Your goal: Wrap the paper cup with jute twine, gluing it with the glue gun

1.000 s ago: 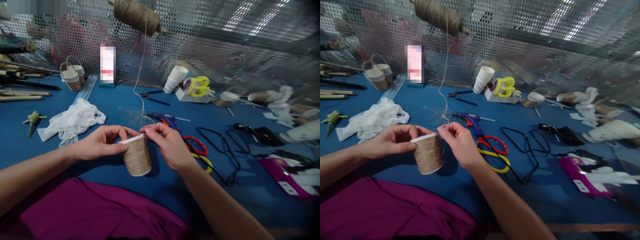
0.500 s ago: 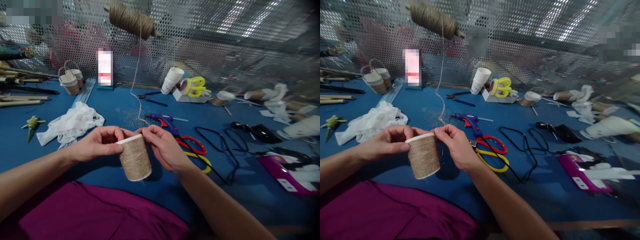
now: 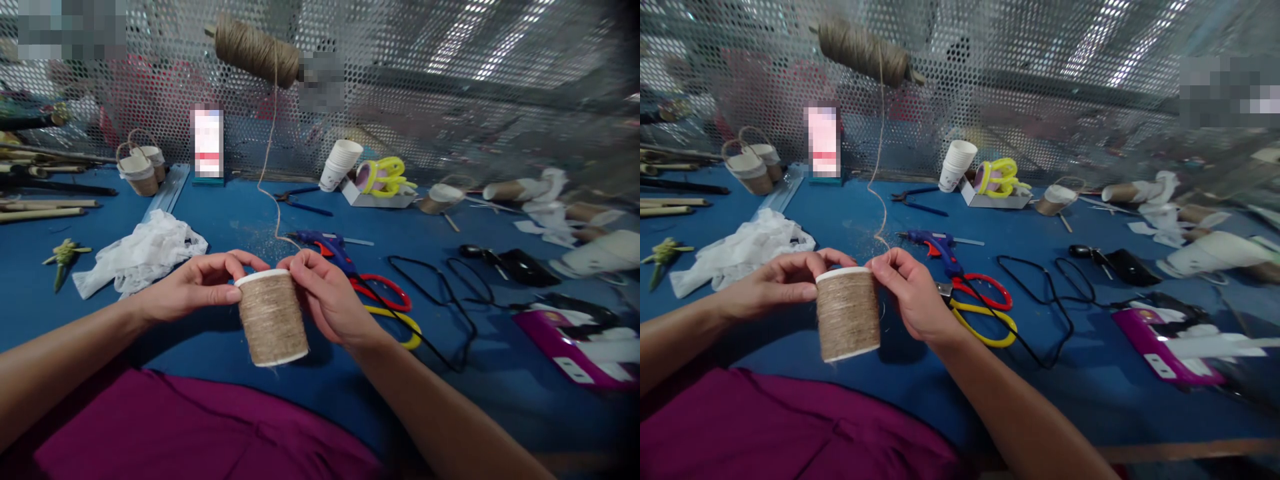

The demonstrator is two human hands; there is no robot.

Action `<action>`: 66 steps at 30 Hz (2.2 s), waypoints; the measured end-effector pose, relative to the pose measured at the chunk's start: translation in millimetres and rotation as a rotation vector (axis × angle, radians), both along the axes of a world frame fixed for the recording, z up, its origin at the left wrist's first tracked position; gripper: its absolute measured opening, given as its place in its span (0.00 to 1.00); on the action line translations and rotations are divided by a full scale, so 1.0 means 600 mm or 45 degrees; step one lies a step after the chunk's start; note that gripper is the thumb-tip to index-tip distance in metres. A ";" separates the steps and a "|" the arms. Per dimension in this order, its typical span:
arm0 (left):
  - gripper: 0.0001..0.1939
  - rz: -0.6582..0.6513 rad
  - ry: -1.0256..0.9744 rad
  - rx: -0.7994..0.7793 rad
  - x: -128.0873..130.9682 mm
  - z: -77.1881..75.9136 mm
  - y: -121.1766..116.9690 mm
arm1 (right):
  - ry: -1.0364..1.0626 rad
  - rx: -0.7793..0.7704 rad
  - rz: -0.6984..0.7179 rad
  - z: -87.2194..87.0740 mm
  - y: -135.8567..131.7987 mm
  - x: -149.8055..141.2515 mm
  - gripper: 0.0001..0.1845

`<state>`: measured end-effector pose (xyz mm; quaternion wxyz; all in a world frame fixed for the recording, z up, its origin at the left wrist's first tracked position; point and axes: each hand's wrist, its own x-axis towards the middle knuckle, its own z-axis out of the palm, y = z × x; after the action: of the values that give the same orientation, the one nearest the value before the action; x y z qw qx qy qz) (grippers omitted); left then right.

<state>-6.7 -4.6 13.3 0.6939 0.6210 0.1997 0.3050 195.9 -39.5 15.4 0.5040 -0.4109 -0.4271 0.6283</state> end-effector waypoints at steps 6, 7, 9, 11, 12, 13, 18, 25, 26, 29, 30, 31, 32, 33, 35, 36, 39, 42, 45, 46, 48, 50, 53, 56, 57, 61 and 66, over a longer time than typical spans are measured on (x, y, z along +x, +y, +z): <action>0.04 0.030 0.060 0.078 0.000 0.000 0.006 | -0.090 0.097 -0.059 -0.001 0.001 0.004 0.17; 0.04 0.022 0.084 0.093 0.000 0.000 0.008 | -0.104 0.123 -0.062 -0.001 0.002 0.005 0.16; 0.07 -0.007 0.122 0.116 0.000 0.000 0.009 | -0.160 0.180 -0.055 0.000 0.004 0.009 0.15; 0.09 -0.029 0.165 0.146 0.002 -0.001 0.008 | -0.289 0.260 -0.028 0.002 0.004 0.012 0.12; 0.10 -0.028 0.191 0.173 0.003 -0.002 0.006 | -0.379 0.307 -0.003 0.004 0.003 0.012 0.11; 0.11 -0.018 0.222 0.212 0.005 -0.002 0.003 | -0.469 0.356 0.025 0.005 0.002 0.012 0.11; 0.09 0.032 0.364 0.421 0.019 0.000 -0.014 | -0.749 0.529 0.123 0.006 -0.009 0.003 0.09; 0.08 0.110 0.452 0.405 0.027 -0.001 -0.023 | -0.822 0.593 0.132 0.001 -0.014 -0.003 0.08; 0.08 0.111 0.454 0.382 0.026 -0.001 -0.023 | -0.792 0.582 0.126 0.000 -0.013 -0.002 0.08; 0.08 0.133 0.426 0.320 0.024 -0.004 -0.022 | -0.720 0.520 0.118 -0.003 -0.009 0.001 0.09; 0.09 0.139 0.409 0.305 0.024 -0.004 -0.022 | -0.718 0.502 0.113 -0.004 -0.008 0.002 0.09; 0.09 0.144 0.392 0.293 0.024 -0.005 -0.022 | -0.726 0.491 0.108 -0.004 -0.007 0.003 0.09; 0.08 0.148 0.381 0.281 0.024 -0.006 -0.022 | -0.738 0.485 0.102 -0.005 -0.007 0.003 0.09; 0.08 0.152 0.373 0.269 0.023 -0.007 -0.022 | -0.749 0.483 0.096 -0.006 -0.007 0.003 0.09; 0.08 0.158 0.365 0.251 0.023 -0.008 -0.022 | -0.757 0.480 0.083 -0.007 -0.007 0.001 0.08; 0.08 0.159 0.365 0.246 0.023 -0.008 -0.022 | -0.754 0.479 0.078 -0.007 -0.007 0.000 0.08; 0.08 0.158 0.383 0.257 0.024 -0.006 -0.021 | -0.729 0.481 0.065 -0.006 -0.008 -0.002 0.09; 0.08 0.152 0.444 0.300 0.025 0.001 -0.022 | -0.730 0.504 0.064 -0.007 -0.008 -0.002 0.08; 0.08 0.153 0.500 0.354 0.027 0.010 -0.024 | -0.752 0.546 0.072 -0.009 -0.009 0.000 0.08; 0.08 0.162 0.510 0.361 0.028 0.013 -0.026 | -0.759 0.567 0.077 -0.009 -0.010 0.000 0.08; 0.07 0.178 0.530 0.377 0.029 0.018 -0.028 | -0.784 0.619 0.090 -0.008 -0.012 -0.001 0.08; 0.07 0.187 0.547 0.402 0.030 0.021 -0.030 | -0.831 0.674 0.092 -0.005 -0.015 -0.003 0.07; 0.05 0.191 0.588 0.420 0.031 0.026 -0.033 | -0.926 0.737 0.087 -0.001 -0.018 -0.006 0.07; 0.04 0.194 0.596 0.442 0.030 0.028 -0.034 | -0.988 0.787 0.096 0.004 -0.019 -0.006 0.07; 0.04 0.194 0.586 0.453 0.029 0.028 -0.034 | -0.985 0.800 0.087 0.007 -0.018 -0.005 0.06; 0.05 0.226 0.522 0.384 0.027 0.021 -0.030 | -1.004 0.772 -0.115 0.018 -0.005 0.011 0.07; 0.08 0.334 0.433 0.266 0.024 0.008 -0.021 | -1.140 0.538 -0.462 0.024 0.031 0.063 0.11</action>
<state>7.5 -17.4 18.2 0.5365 0.7007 0.3601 0.3026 233.7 -21.0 29.5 0.4449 -0.5959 -0.6398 0.1941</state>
